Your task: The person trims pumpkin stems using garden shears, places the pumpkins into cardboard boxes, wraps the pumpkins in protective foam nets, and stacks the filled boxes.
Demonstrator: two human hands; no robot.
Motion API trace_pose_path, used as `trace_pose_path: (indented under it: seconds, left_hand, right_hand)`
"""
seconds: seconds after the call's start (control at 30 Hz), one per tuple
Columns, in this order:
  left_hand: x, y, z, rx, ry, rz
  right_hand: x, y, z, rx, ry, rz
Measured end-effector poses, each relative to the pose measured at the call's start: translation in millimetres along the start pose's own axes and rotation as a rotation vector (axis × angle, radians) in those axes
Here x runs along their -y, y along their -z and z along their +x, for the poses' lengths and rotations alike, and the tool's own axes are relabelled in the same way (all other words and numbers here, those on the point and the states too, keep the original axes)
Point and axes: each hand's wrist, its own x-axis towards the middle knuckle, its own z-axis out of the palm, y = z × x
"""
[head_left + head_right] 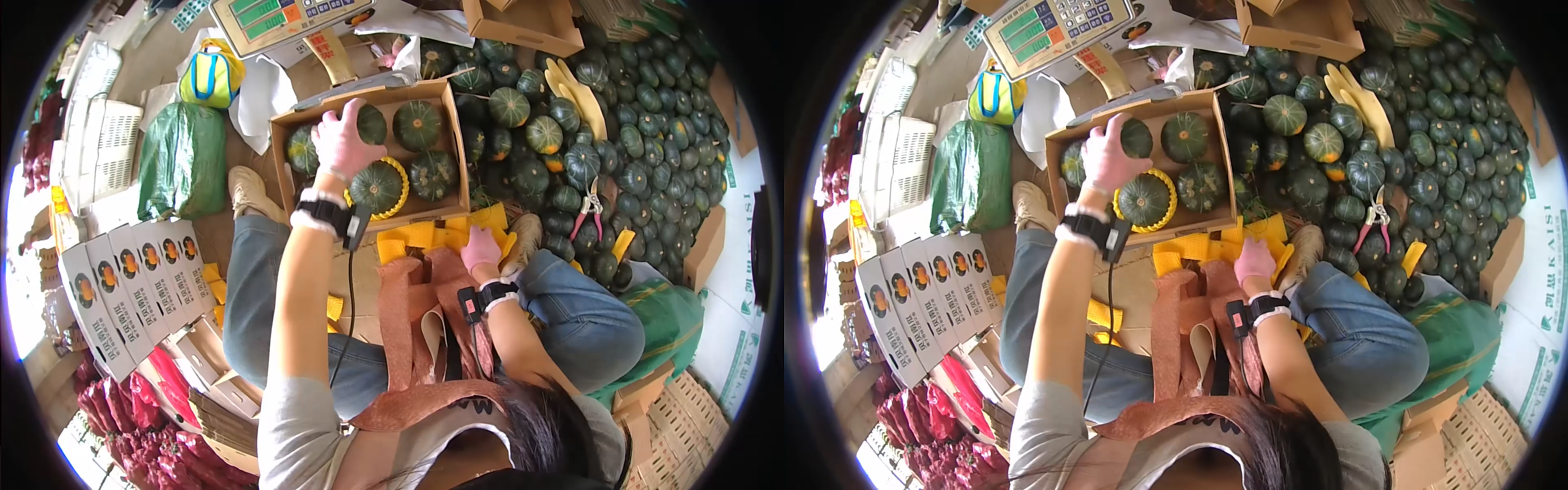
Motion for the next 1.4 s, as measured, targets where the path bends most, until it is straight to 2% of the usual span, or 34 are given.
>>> trace_pose_path:
  seconds: [0.07, 0.13, 0.2, 0.27, 0.33, 0.37, 0.4, 0.43, 0.47, 0.53, 0.57, 0.6, 0.63, 0.67, 0.7, 0.73, 0.77, 0.8, 0.83, 0.87, 0.97, 1.07, 1.1, 1.2, 1.23, 1.33, 1.37, 1.4]
  left_hand:
    - [-6.0, 6.7, -29.0, -0.14, -0.204, -0.256]
    - [-25.1, 11.8, -60.3, -0.109, -0.362, -0.132]
    - [-26.6, -6.2, -84.2, -0.017, -0.408, 0.116]
    - [-43.4, -6.6, -111.9, -0.062, -0.371, 0.249]
    - [-62.1, -2.8, -141.1, -0.058, -0.368, 0.111]
    - [-67.4, -10.2, -158.5, -0.119, -0.403, -0.065]
    - [-80.0, -2.0, -174.3, 0.139, -0.314, -0.196]
    - [-82.7, -15.4, -194.9, 0.036, -0.323, -0.285]
    - [-85.9, -18.2, -212.2, 0.076, -0.3, -0.382]
    - [-92.2, -12.8, -237.0, 0.123, -0.24, -0.763]
    - [-92.9, -12.1, -244.1, 0.134, -0.174, -0.852]
    - [-93.1, -11.5, -247.8, 0.13, -0.106, -0.939]
    - [-94.3, -8.4, -251.4, 0.045, -0.118, -0.948]
    - [-95.7, -4.5, -253.5, -0.049, -0.124, -0.951]
    - [-96.2, -2.4, -252.7, -0.119, -0.177, -0.859]
    - [-96.5, 4.2, -251.8, -0.091, -0.174, -0.712]
    - [-90.1, -5.1, -248.0, -0.071, -0.234, -0.555]
    - [-90.8, 0.4, -250.6, -0.133, -0.267, -0.547]
    - [-92.9, 4.9, -255.4, -0.213, -0.205, -0.565]
    - [-91.1, 7.1, -256.2, -0.234, -0.18, -0.599]
    - [-89.4, 1.7, -258.0, -0.434, -0.156, -0.631]
    - [-90.6, 18.1, -268.5, -0.217, -0.134, -0.6]
    - [-91.2, 15.2, -270.0, -0.232, -0.142, -0.621]
    - [-98.7, 9.1, -274.8, -0.466, -0.114, -0.748]
    - [-99.5, 11.2, -276.9, -0.47, -0.103, -0.71]
    - [-93.6, 6.7, -274.4, 0.003, 0.035, -1.419]
    - [-94.7, 11.7, -275.8, 0.212, 0.168, -1.765]
    - [-92.6, 11.0, -276.6, 0.294, 0.132, -1.91]
  right_hand:
    - [-17.9, -13.8, 12.3, 0.098, 0.042, -0.003]
    - [-20.6, -6.2, 4.9, 0.069, 0.106, -0.008]
    - [-19.1, 11.8, -5.3, 0.061, 0.169, -0.025]
    - [-17.2, 28.7, -14.8, 0.045, 0.216, -0.02]
    - [-12.1, 62.0, -39.4, 0.038, 0.264, -0.055]
    - [-10.1, 70.5, -47.4, 0.034, 0.276, -0.067]
    - [-10.8, 83.0, -57.7, 0.009, 0.388, 0.064]
    - [-12.0, 94.3, -72.5, -0.007, 0.507, 0.195]
    - [-12.5, 100.1, -87.0, -0.014, 0.628, 0.327]
    - [-9.7, 100.0, -109.4, -0.206, 0.864, 0.864]
    - [-9.1, 104.6, -121.1, -0.121, 0.818, 0.971]
    - [-5.7, 109.9, -139.8, -0.085, 0.641, 1.154]
    - [-10.0, 102.2, -136.5, -0.164, 0.672, 1.158]
    - [-9.8, 103.1, -142.2, -0.152, 0.689, 1.197]
    - [-13.0, 92.4, -133.0, -0.261, 0.762, 1.136]
    - [-11.0, 89.3, -132.8, -0.303, 0.772, 1.096]
    - [-5.6, 91.3, -139.8, -0.425, 0.798, 0.923]
    - [-5.3, 88.6, -138.4, -0.51, 0.84, 0.82]
    - [-0.5, 90.1, -147.4, -0.566, 0.816, 0.758]
    - [6.9, 97.1, -161.4, -0.463, 0.743, 0.803]
    - [15.4, 93.5, -167.7, -0.537, 0.841, 0.785]
    - [21.0, 88.9, -166.6, -0.573, 0.767, 0.848]
    - [20.2, 88.0, -164.4, -0.548, 0.778, 0.85]
    - [16.8, 88.3, -156.6, -0.475, 0.812, 0.854]
    - [20.8, 90.8, -165.0, -0.536, 0.792, 0.881]
    - [1.3, 87.2, -139.3, -0.468, 0.797, 0.728]
    - [-11.0, 74.4, -111.0, -0.378, 0.832, 0.818]
    - [-20.5, 75.4, -105.5, -0.096, 0.762, 1.126]
